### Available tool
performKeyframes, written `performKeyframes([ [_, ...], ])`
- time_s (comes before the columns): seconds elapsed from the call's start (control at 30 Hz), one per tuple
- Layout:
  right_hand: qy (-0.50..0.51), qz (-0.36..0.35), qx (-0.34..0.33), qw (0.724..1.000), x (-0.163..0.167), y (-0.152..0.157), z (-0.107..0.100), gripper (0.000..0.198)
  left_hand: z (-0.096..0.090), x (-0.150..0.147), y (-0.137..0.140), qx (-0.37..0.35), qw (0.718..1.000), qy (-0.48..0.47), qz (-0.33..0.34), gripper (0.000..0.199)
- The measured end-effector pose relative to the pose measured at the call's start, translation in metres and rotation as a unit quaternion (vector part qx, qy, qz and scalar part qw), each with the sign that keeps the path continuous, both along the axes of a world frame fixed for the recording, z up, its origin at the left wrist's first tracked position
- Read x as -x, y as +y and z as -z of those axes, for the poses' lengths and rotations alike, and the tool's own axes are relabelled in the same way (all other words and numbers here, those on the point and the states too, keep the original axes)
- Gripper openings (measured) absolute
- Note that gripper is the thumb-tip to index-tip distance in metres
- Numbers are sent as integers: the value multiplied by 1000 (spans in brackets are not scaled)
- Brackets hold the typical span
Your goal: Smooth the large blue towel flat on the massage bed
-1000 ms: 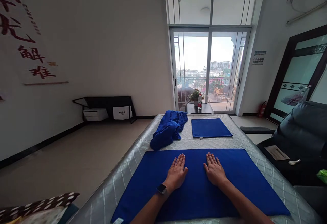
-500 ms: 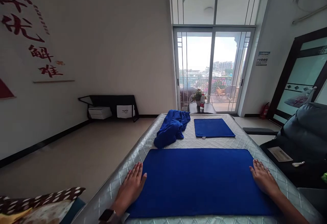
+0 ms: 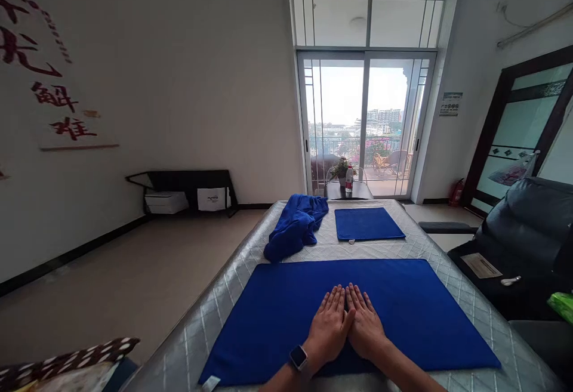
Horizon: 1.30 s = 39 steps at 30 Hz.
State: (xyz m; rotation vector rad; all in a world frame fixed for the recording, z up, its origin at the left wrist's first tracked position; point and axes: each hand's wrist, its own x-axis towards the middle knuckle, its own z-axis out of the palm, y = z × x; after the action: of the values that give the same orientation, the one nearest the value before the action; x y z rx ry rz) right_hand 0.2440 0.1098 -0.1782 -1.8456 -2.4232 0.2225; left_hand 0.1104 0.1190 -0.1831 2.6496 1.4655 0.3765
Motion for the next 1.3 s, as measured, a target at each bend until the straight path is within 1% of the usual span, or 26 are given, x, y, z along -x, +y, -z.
performKeyframes([
  [0.1,27,12,4,1000,-15,-4,-4,64,0,23,-1,1,1000,9,-12,66],
  [0.17,35,39,-4,999,-37,-8,-2,67,2,49,-3,2,999,22,-32,67],
  [0.2,34,54,-15,998,-53,-10,3,68,4,66,-5,1,998,30,-47,67],
  [0.27,20,88,-53,995,-98,-15,18,70,10,108,-11,-12,996,44,-81,66],
  [0.3,10,104,-75,992,-125,-17,28,71,15,132,-15,-31,994,48,-97,63],
  [0.33,-2,121,-98,988,-154,-19,40,72,21,156,-20,-53,992,56,-102,58],
  [0.4,-27,149,-139,979,-213,-25,64,73,34,204,-28,-84,989,81,-85,50],
  [0.47,-45,148,-163,974,-263,-30,85,72,47,244,-36,-101,984,87,-118,49],
  [0.53,-54,157,-186,968,-296,-34,97,72,55,271,-40,-108,978,83,-156,52],
  [0.6,-54,169,-200,964,-306,-37,99,72,57,283,-39,-114,975,76,-173,55],
  [0.63,-52,178,-207,961,-302,-37,95,72,56,281,-37,-117,975,69,-173,55],
  [0.7,-45,190,-217,957,-276,-37,79,71,51,263,-32,-112,977,48,-174,56],
  [0.73,-38,190,-217,957,-254,-38,68,71,48,245,-29,-107,978,37,-177,56],
  [0.8,-16,172,-183,968,-198,-40,41,69,41,195,-25,-88,981,19,-172,56],
  [0.83,0,158,-156,975,-166,-42,29,68,38,165,-24,-80,985,17,-150,55],
  [0.87,19,129,-127,983,-134,-44,17,67,35,134,-25,-58,992,11,-115,56],
  [0.93,54,54,-72,994,-78,-48,2,64,31,78,-28,-29,999,11,-12,58],
  [1.0,69,-3,-31,997,-40,-51,-3,61,29,39,-33,-36,998,7,59,60],
  [1.03,70,-22,-14,997,-29,-52,-3,61,29,27,-35,-44,996,5,81,61],
  [1.1,67,-34,5,997,-21,-52,1,62,30,21,-39,-57,993,6,99,64],
  [1.17,60,-22,13,998,-28,-53,5,64,31,31,-40,-59,994,14,94,67],
  [1.23,50,0,5,999,-47,-53,12,66,32,54,-39,-51,996,26,65,69],
  [1.3,39,30,-18,999,-76,-54,22,66,35,87,-40,-38,998,40,11,69],
])
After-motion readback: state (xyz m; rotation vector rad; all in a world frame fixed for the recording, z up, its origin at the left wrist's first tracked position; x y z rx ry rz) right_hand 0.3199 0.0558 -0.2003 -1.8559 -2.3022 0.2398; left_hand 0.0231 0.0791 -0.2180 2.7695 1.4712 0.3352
